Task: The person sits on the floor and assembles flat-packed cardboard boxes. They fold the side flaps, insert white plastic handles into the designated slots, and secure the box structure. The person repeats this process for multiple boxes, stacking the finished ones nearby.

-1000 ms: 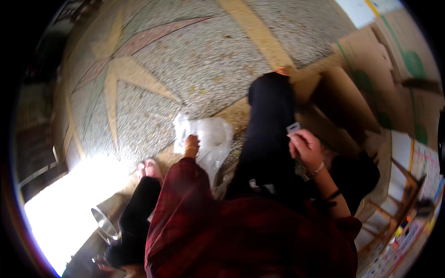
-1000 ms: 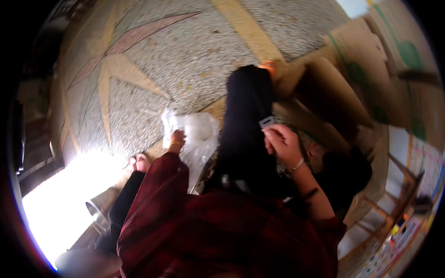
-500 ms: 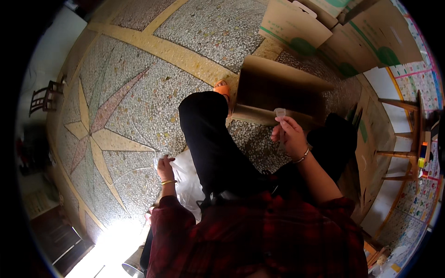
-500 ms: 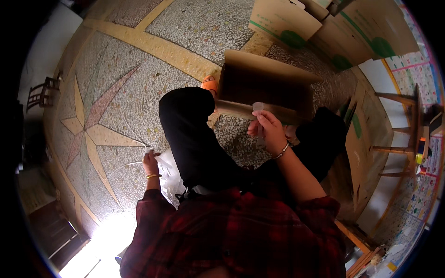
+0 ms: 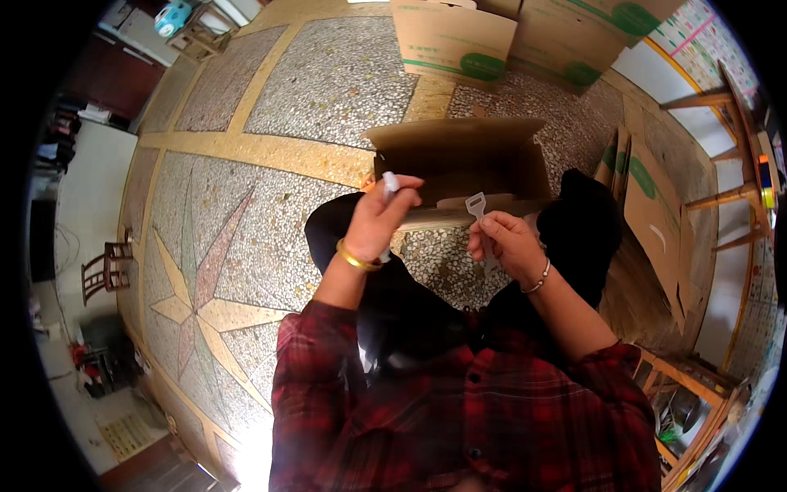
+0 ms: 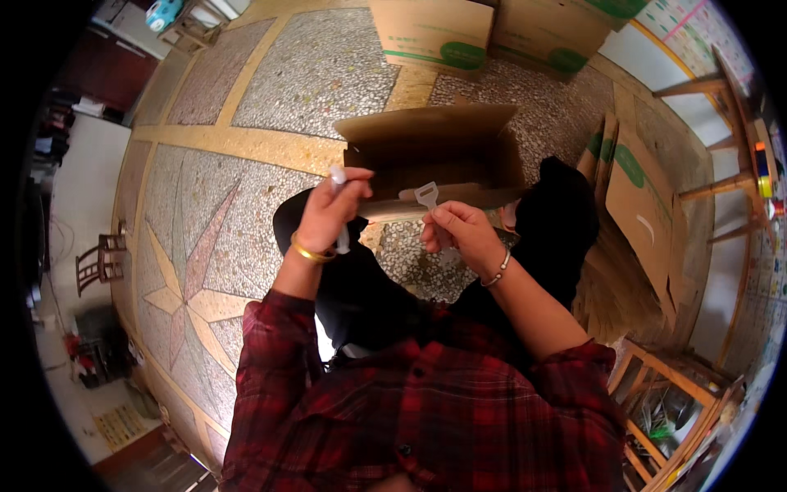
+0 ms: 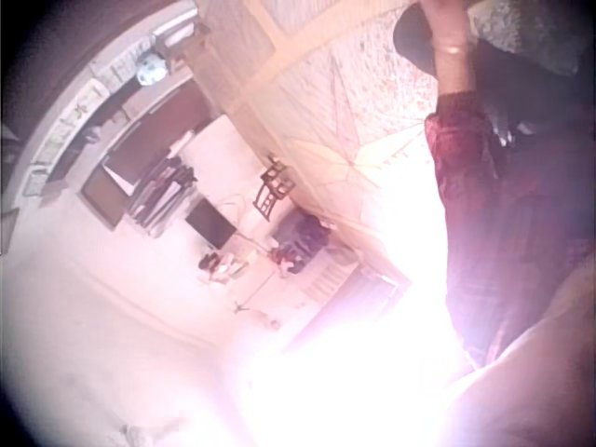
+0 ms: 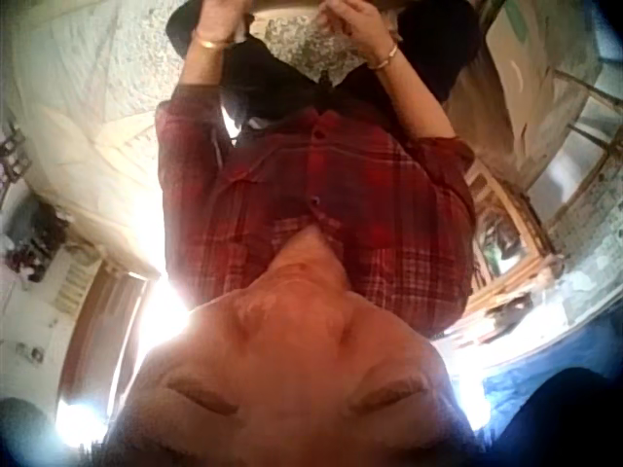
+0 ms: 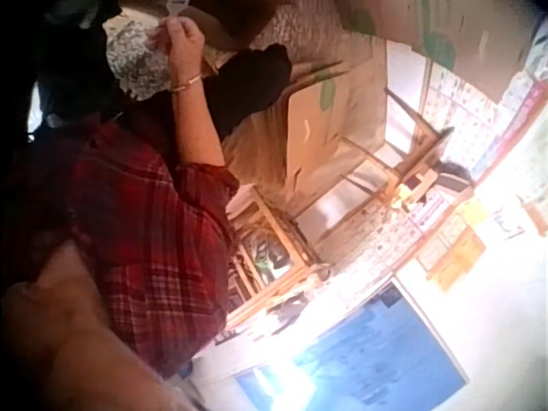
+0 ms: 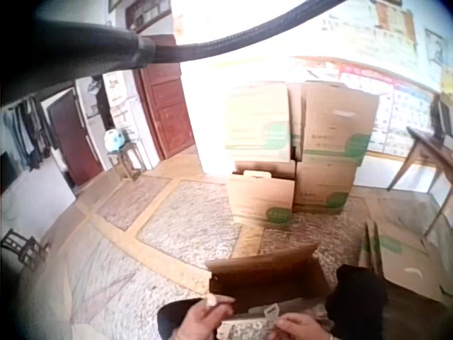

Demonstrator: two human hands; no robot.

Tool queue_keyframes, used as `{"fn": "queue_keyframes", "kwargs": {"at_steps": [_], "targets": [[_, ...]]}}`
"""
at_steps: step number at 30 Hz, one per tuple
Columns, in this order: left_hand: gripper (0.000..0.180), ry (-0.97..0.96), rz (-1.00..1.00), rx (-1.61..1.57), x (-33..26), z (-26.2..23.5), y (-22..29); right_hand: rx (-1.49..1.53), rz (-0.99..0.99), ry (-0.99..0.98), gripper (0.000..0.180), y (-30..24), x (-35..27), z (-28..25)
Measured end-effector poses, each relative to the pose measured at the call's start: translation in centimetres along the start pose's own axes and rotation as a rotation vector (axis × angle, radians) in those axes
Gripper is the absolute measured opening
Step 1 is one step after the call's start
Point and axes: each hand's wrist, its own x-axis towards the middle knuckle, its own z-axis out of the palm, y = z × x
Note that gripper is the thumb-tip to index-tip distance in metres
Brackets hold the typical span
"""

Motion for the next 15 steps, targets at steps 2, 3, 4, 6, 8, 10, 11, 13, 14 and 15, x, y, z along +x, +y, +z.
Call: {"fn": "queue_keyframes", "kwargs": {"at_steps": [2, 3, 4, 6, 8, 10, 11, 13, 14, 15], "targets": [[0.028, -0.131, 0.065, 0.003, 2.0, 2.6, -0.8, -0.027, 0.007, 0.029, 0.022, -0.7, -0.5, -0.7], [0.031, -0.222, -0.031, 0.042, 2.8, 3.4, -0.5, -0.069, 0.011, 0.032, 0.022, -0.9, -0.6, -1.1], [0.029, -0.28, -0.004, 0.109, 3.7, 4.4, -0.8, -0.11, 0.016, 0.034, 0.023, -1.2, -0.4, -1.4], [0.022, -0.405, -0.055, 0.086, 5.1, 6.0, -1.7, -0.191, 0.012, 0.048, 0.024, -1.6, -0.1, -1.8], [0.019, -0.357, 0.018, 0.116, 6.1, 6.8, -1.9, -0.274, -0.008, 0.064, 0.024, -2.0, 0.4, -2.0], [0.017, -0.293, 0.049, 0.091, 6.5, 7.3, -1.9, -0.332, -0.161, 0.171, 0.019, -2.7, 0.5, -2.4], [0.017, -0.252, 0.048, 0.049, 6.8, 7.6, -1.4, -0.455, -0.329, 0.276, 0.017, -3.1, 0.6, -2.7], [0.017, -0.192, 0.015, -0.074, 6.8, 8.3, -0.5, -0.561, -0.515, 0.463, 0.012, -4.1, 0.2, -3.2], [0.017, -0.18, -0.01, -0.105, 6.9, 8.6, -0.6, -0.603, -0.572, 0.465, 0.012, -4.7, -0.2, -3.2], [0.018, -0.168, -0.035, -0.137, 6.9, 8.9, -0.7, -0.644, -0.629, 0.466, 0.012, -5.1, -0.7, -3.1]]}}
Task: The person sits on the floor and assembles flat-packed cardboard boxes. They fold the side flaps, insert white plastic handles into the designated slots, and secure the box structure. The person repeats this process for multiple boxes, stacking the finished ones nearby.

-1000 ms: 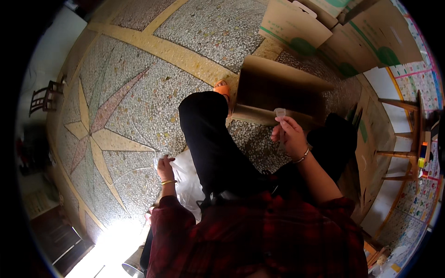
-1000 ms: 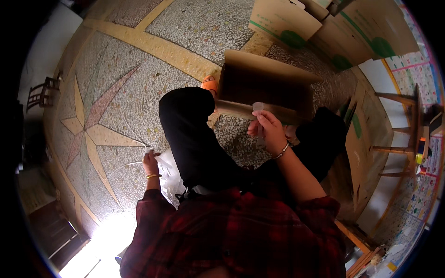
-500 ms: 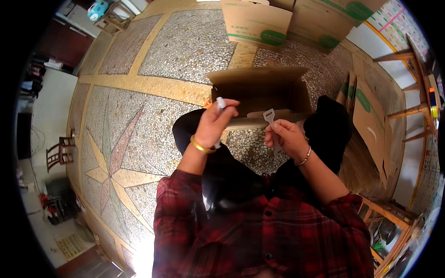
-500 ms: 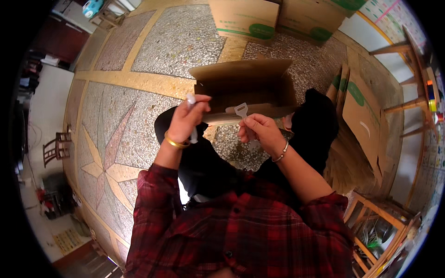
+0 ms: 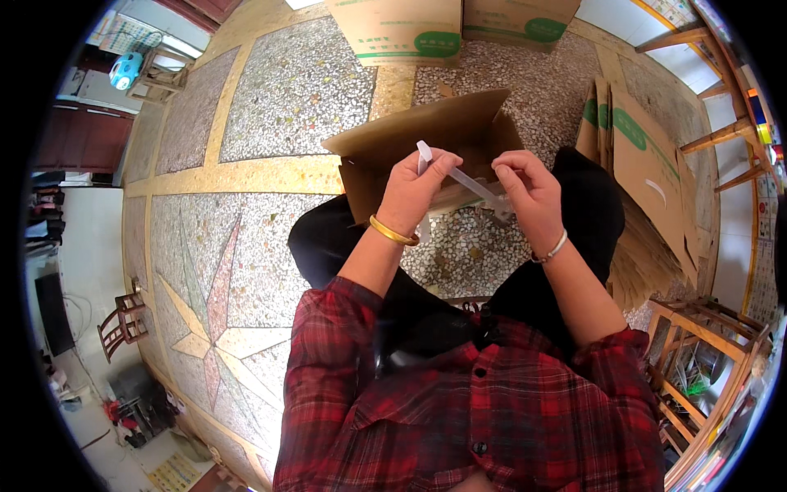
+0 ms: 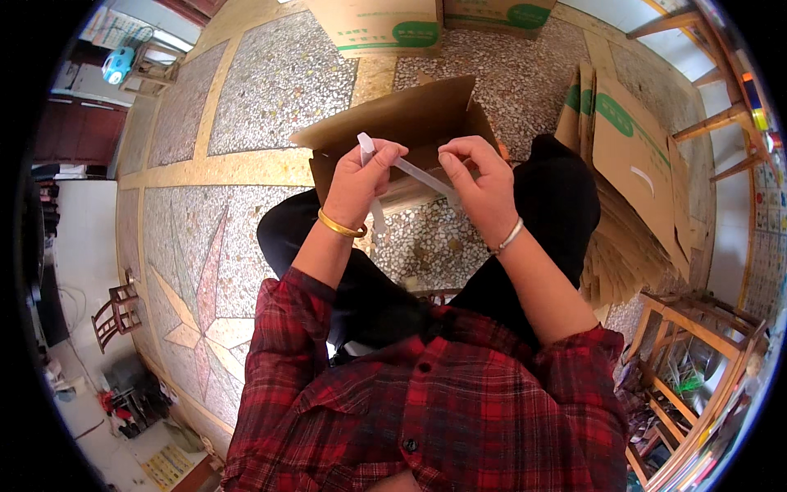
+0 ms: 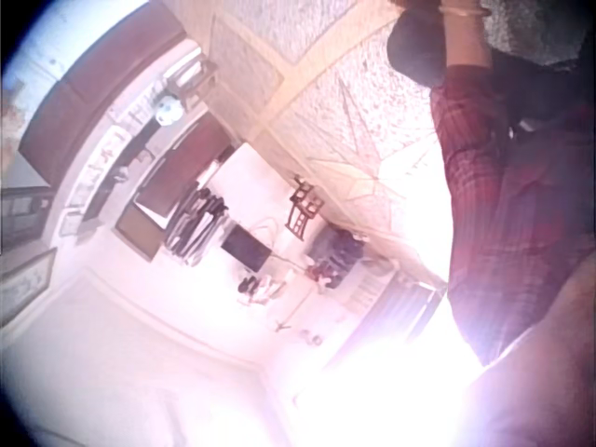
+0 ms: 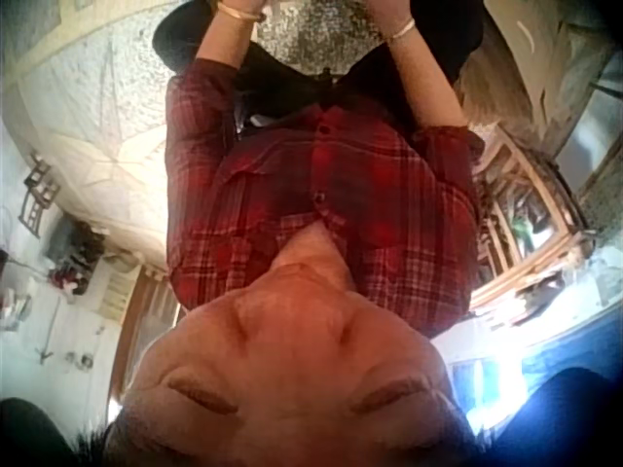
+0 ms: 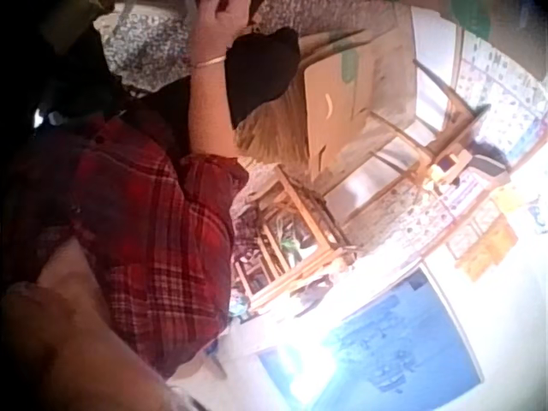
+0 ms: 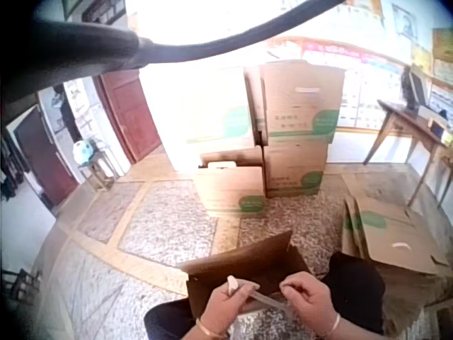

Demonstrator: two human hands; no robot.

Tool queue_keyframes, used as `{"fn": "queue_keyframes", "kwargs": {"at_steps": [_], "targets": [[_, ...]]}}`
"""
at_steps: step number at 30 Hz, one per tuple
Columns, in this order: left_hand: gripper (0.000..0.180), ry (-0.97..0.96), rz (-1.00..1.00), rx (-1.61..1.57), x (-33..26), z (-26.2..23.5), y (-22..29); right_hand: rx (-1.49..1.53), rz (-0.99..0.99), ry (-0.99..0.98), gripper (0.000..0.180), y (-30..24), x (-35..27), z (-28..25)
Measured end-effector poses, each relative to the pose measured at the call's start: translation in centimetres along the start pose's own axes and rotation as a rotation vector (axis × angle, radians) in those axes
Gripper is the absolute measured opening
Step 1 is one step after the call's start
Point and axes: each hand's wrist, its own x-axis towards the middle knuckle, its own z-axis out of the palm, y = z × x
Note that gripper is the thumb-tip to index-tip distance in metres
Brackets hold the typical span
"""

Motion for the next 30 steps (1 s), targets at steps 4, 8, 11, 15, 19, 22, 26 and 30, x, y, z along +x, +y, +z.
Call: {"fn": "queue_keyframes", "kwargs": {"at_steps": [4, 8, 11, 15, 19, 22, 26, 30], "targets": [[0.02, -0.151, -0.119, 0.008, -0.1, 0.9, 0.3, -0.025, -0.101, -0.034, 0.018, -1.3, 0.4, 0.2], [0.016, -0.32, -0.159, 0.136, -0.2, 1.0, 0.6, 0.211, 0.094, -0.218, 0.021, 0.0, 0.7, 0.6], [0.016, -0.359, -0.105, 0.182, -0.2, 0.4, 0.6, 0.252, 0.138, -0.289, 0.02, 0.4, 1.0, 1.1], [0.016, -0.343, -0.085, 0.186, -0.8, 0.5, 0.9, 0.395, 0.166, -0.285, 0.019, 0.7, 1.1, 2.0], [0.018, -0.368, -0.097, 0.261, -1.2, 0.3, 0.6, 0.555, 0.286, -0.259, 0.017, 0.4, 0.9, 2.0], [0.019, -0.373, -0.198, 0.351, -1.3, 0.2, 0.8, 0.725, 0.265, -0.156, 0.018, -0.1, 1.0, 1.7], [0.02, -0.403, -0.144, 0.48, -1.7, -1.3, -1.3, 0.9, 0.247, -0.023, 0.019, -1.5, 1.2, 1.8], [0.017, -0.381, -0.09, 0.362, -2.0, -1.0, -0.7, 1.07, 0.217, 0.031, 0.017, 0.3, 0.8, -0.1]]}}
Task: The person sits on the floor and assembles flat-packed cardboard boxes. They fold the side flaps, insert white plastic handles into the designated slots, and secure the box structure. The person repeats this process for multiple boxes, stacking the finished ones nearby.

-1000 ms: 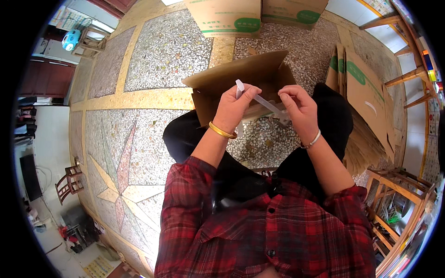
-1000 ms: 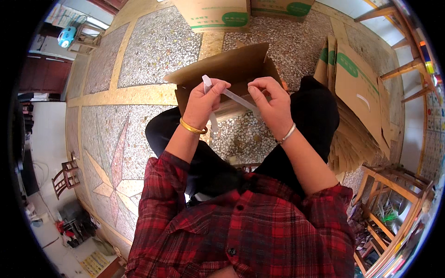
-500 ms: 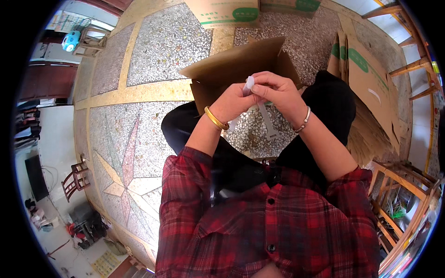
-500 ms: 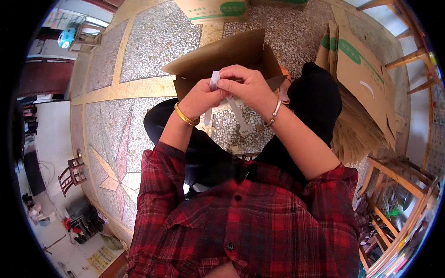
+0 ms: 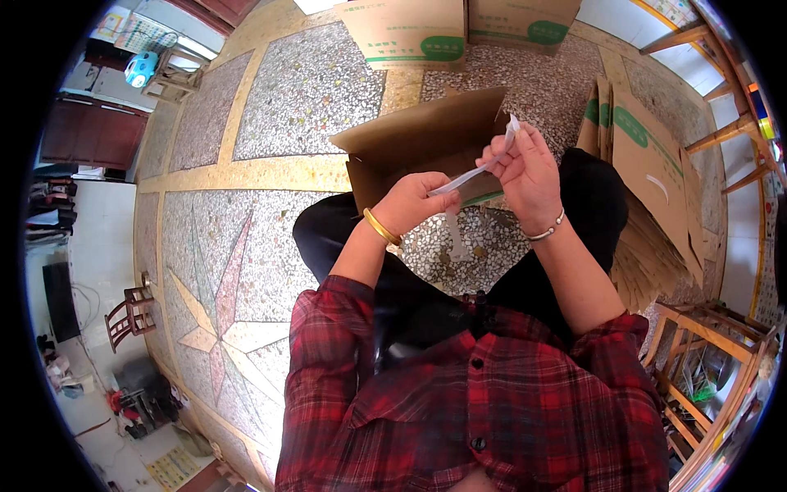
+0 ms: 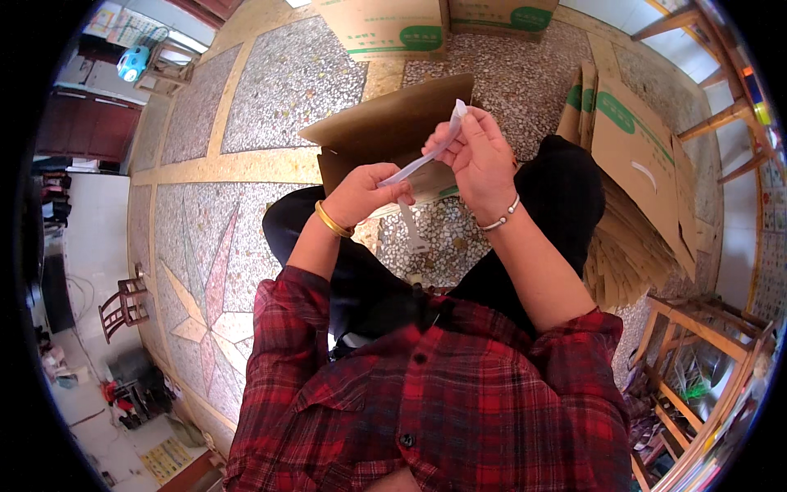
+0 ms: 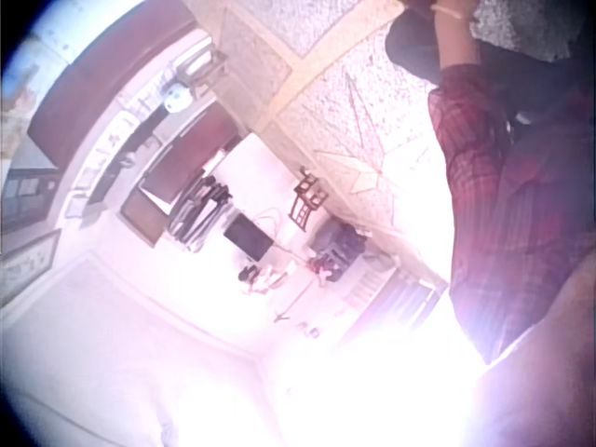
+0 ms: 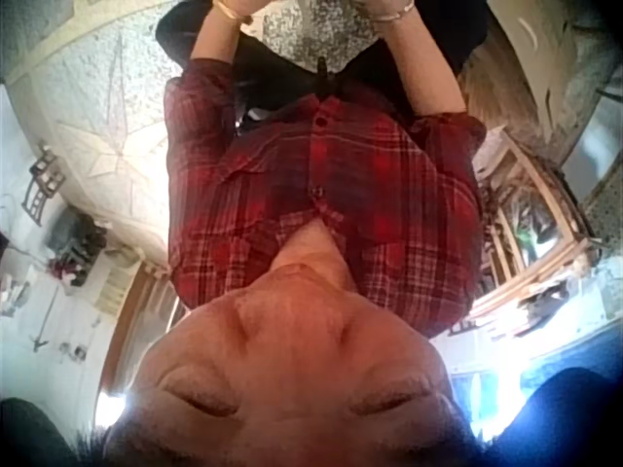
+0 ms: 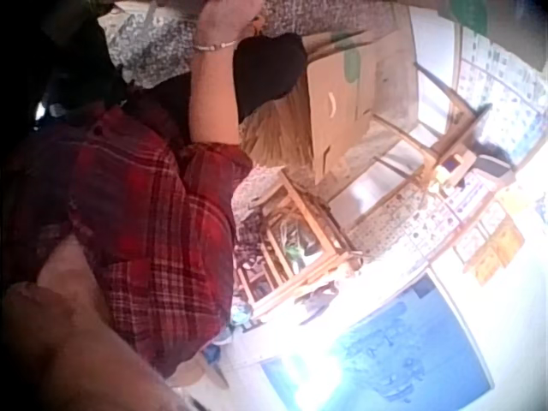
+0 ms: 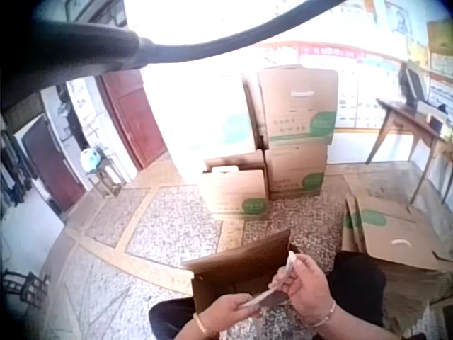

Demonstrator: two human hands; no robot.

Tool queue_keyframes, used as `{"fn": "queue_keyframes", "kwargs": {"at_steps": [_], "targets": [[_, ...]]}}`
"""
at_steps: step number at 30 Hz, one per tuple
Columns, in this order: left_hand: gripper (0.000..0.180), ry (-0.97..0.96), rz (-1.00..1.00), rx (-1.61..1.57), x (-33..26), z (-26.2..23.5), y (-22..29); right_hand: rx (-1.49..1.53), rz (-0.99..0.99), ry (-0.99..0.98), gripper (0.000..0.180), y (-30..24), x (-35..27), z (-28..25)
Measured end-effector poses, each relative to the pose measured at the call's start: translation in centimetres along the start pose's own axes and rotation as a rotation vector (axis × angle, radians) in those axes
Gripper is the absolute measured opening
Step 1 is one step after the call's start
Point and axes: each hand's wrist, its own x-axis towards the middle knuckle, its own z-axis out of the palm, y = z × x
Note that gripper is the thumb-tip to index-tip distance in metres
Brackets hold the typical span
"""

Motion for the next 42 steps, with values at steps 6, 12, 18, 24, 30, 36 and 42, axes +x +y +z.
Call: {"fn": "queue_keyframes", "kwargs": {"at_steps": [6, 12, 18, 24, 30, 36, 42], "targets": [[0.013, 0.022, -0.11, -0.145, -0.6, 0.4, 0.1, 0.053, 0.092, 0.164, 0.016, 0.3, -0.5, 0.2], [0.016, -0.012, 0.009, 0.003, -0.3, 1.3, -0.7, 0.119, -0.001, 0.09, 0.019, -1.1, -0.4, -0.1], [0.021, 0.373, 0.122, 0.163, -0.2, -1.4, -2.8, 0.053, 0.04, 0.173, 0.017, -3.9, 0.0, -4.1], [0.037, 0.158, 0.046, 1.088, 2.4, -1.0, -4.0, -0.129, 0.364, 0.449, 0.016, 0.5, -3.8, -10.5], [0.029, 0.142, -0.097, 0.88, 3.4, -3.6, -4.9, -0.141, 0.282, 0.297, 0.017, 0.1, -4.3, -11.5], [0.026, 0.404, -0.07, 0.195, 0.6, -8.4, 0.3, -0.182, 0.247, 0.259, 0.018, -1.2, -4.5, -9.1], [0.03, 0.464, 0.053, -0.255, -4.4, -11.0, 4.5, -0.394, 0.252, 0.193, 0.018, -1.0, -5.3, -6.2]]}}
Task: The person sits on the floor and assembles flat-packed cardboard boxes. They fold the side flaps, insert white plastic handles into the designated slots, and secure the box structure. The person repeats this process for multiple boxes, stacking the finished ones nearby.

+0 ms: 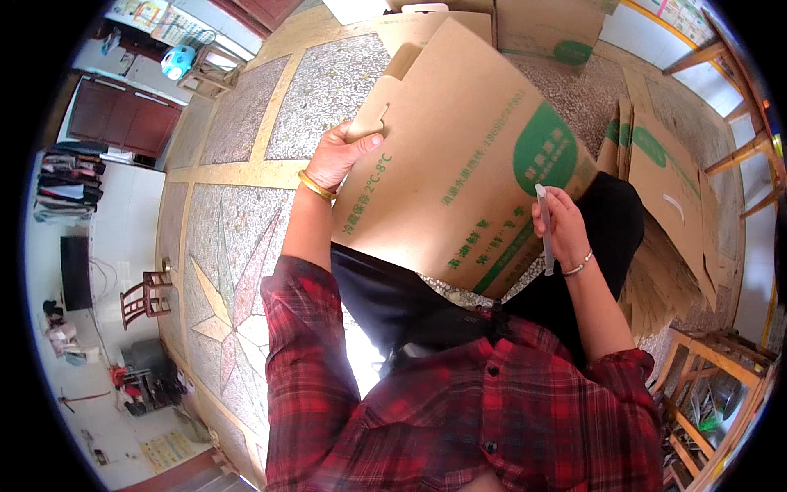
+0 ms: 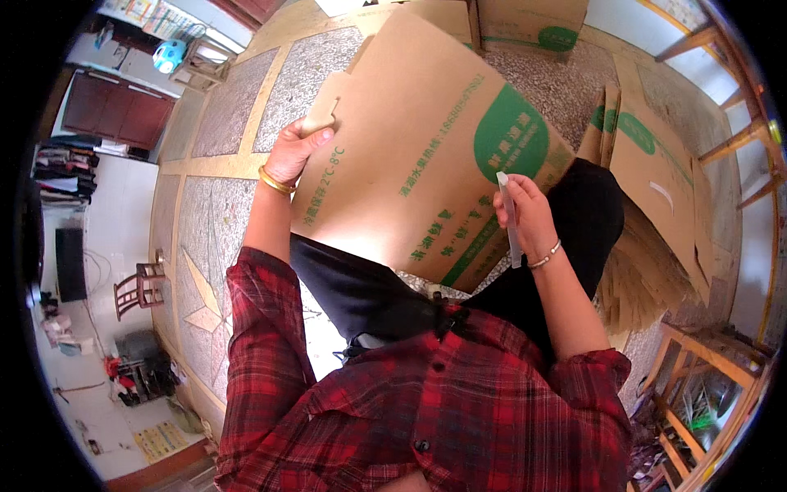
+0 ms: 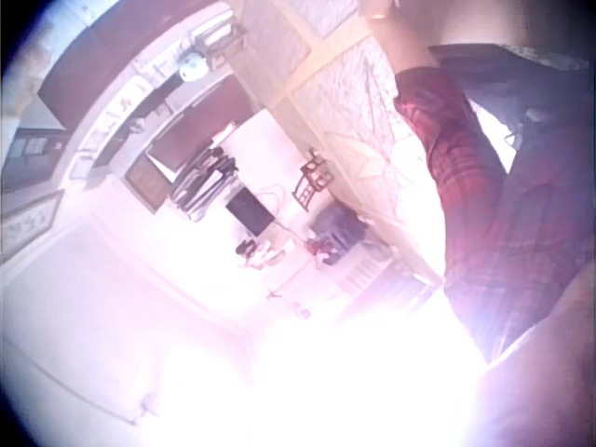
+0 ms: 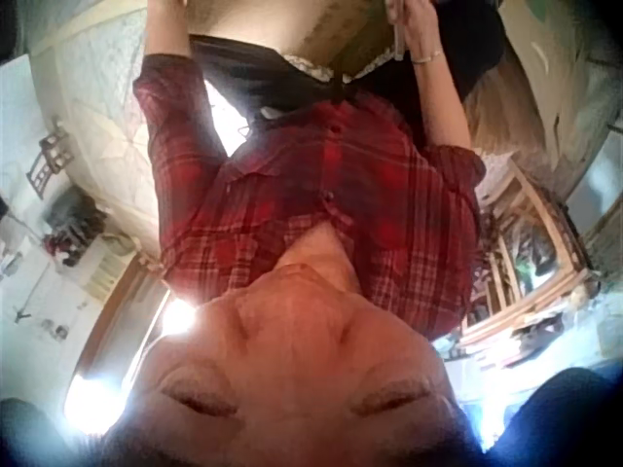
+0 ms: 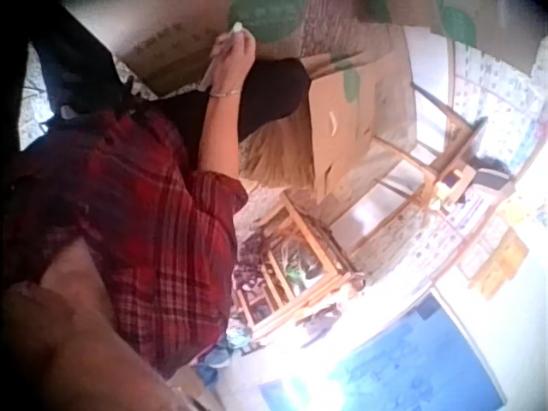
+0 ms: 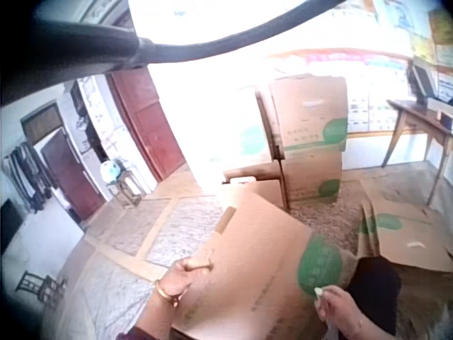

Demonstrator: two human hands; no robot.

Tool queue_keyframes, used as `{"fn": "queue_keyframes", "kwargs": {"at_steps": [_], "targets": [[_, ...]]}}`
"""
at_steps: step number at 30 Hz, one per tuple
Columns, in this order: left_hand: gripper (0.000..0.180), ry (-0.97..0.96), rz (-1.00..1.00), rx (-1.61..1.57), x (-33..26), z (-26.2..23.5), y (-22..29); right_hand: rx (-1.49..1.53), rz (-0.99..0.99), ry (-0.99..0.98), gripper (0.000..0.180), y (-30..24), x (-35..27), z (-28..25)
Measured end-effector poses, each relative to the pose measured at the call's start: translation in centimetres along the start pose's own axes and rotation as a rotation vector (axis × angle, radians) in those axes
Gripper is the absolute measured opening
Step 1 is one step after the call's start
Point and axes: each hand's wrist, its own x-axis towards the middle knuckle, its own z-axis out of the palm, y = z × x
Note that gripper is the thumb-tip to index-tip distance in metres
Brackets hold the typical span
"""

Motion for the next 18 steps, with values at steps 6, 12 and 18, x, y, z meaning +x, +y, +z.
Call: {"fn": "queue_keyframes", "kwargs": {"at_steps": [6, 12, 18], "targets": [[0.024, -0.04, 0.215, 0.12, -3.4, 0.3, 1.9, -0.269, -0.164, -0.254, 0.018, -3.4, -1.2, 3.6], [0.021, -0.057, 0.239, 0.17, -5.3, 0.8, 2.6, -0.703, -0.385, -0.34, 0.021, -7.7, -1.1, 9.3], [0.023, 0.038, 0.349, 0.103, -5.7, -1.4, 3.5, -0.737, -0.427, -0.36, 0.021, -7.5, -1.2, 10.5]]}}
